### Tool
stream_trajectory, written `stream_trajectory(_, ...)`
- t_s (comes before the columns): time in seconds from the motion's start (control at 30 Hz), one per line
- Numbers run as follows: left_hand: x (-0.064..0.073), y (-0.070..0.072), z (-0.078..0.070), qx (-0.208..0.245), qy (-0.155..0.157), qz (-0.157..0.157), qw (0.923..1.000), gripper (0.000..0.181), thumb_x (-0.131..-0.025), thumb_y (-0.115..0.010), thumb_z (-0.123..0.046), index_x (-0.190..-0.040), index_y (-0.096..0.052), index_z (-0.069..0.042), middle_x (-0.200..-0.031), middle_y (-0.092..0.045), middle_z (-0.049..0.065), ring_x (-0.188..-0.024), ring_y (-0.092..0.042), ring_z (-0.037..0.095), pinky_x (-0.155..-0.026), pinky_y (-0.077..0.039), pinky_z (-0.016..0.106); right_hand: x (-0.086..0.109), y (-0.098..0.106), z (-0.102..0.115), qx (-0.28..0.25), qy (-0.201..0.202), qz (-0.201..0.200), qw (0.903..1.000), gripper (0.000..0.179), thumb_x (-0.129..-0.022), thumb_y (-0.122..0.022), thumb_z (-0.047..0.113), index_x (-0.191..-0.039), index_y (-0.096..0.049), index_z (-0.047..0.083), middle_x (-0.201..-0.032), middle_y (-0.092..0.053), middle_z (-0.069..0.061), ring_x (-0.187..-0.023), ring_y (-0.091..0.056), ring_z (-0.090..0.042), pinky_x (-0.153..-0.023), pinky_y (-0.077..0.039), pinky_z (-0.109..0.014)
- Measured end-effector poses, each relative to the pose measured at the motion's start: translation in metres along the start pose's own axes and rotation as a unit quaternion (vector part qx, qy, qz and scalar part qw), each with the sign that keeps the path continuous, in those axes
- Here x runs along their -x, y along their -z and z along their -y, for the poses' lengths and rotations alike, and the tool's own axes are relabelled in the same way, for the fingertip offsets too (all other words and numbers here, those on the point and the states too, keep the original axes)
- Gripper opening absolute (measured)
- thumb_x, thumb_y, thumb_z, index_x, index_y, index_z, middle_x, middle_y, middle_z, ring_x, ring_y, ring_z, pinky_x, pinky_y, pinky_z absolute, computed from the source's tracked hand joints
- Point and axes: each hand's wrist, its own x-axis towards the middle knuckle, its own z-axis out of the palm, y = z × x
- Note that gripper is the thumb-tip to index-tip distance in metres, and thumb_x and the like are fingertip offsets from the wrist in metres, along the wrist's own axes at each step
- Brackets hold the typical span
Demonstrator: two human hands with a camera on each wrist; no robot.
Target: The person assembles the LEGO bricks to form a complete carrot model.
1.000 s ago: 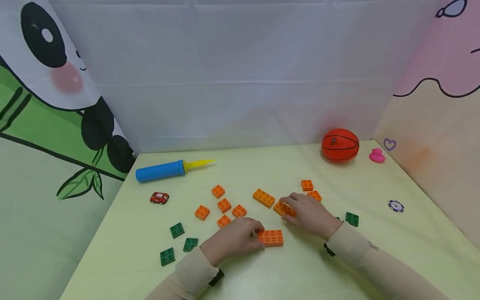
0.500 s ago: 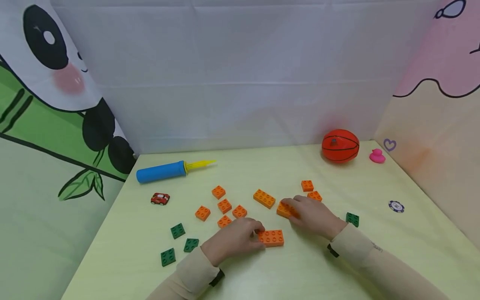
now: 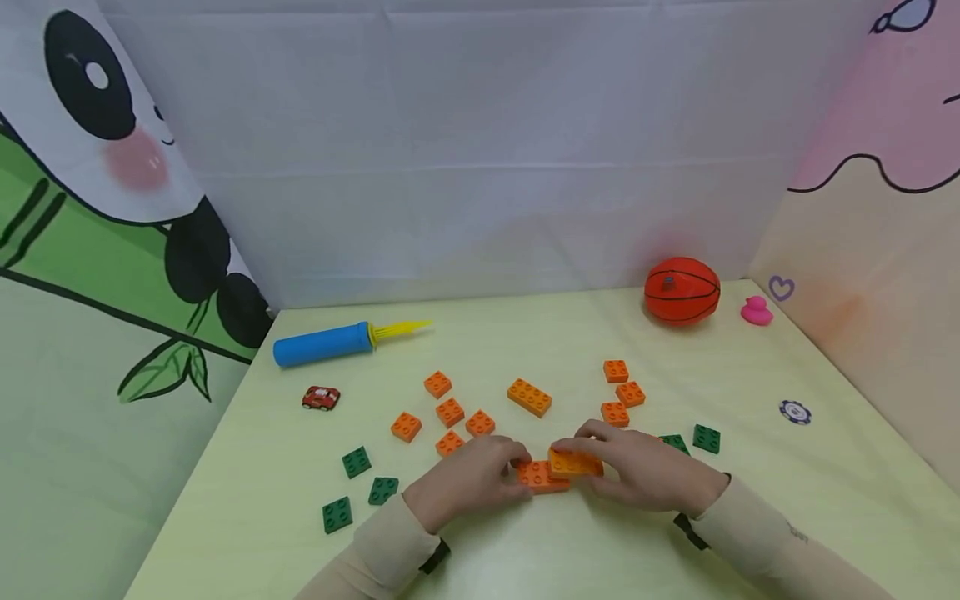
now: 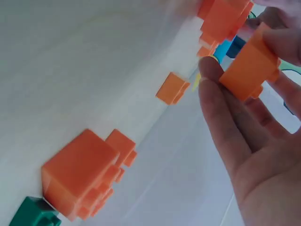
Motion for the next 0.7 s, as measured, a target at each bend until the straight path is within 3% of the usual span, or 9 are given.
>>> stream_trajectory(0.23, -0.0002, 0.0006, -0.0014, 0.004, 0.000, 0.000, 1.0000, 0.030, -0.088, -0.078, -0.033, -0.111, -0.072, -0.015, -0.099, -0.068, -0.010, -0.077, -0.054, 0.003, -0.075, -0.050, 0.020, 0.0000, -0.0052, 0.0003, 0.010, 0.020, -0.003, 0.9998, 0.045, -0.095, -0.068, 0.022, -0.138, -0.057, 0.033, -0.117, -0.057, 0.012, -0.091, -0.057, -0.003, -0.076, -0.054, -0.026)
stream_trajectory(0.47, 0.0004, 0.0008, -0.0019, 0.006, 0.004, 0.002, 1.0000, 0.031, -0.088, -0.077, -0.033, -0.113, -0.073, -0.014, -0.101, -0.069, -0.010, -0.080, -0.056, 0.002, -0.077, -0.051, 0.021, -0.0046, -0.0089, 0.0007, 0.012, 0.041, -0.013, 0.9990, 0.043, -0.096, -0.067, 0.025, -0.137, -0.058, 0.032, -0.120, -0.059, 0.014, -0.098, -0.060, -0.005, -0.081, -0.056, -0.029)
stream_trajectory(0.7, -0.0005, -0.0001, -0.0018, 0.007, -0.002, 0.002, 1.0000, 0.031, -0.088, -0.077, -0.032, -0.113, -0.073, -0.014, -0.103, -0.070, -0.010, -0.085, -0.058, 0.003, -0.080, -0.052, 0.021, -0.0036, -0.0086, 0.0003, 0.002, 0.021, 0.004, 0.9998, 0.043, -0.098, -0.065, 0.026, -0.139, -0.057, 0.033, -0.121, -0.060, 0.015, -0.103, -0.061, -0.005, -0.085, -0.055, -0.033)
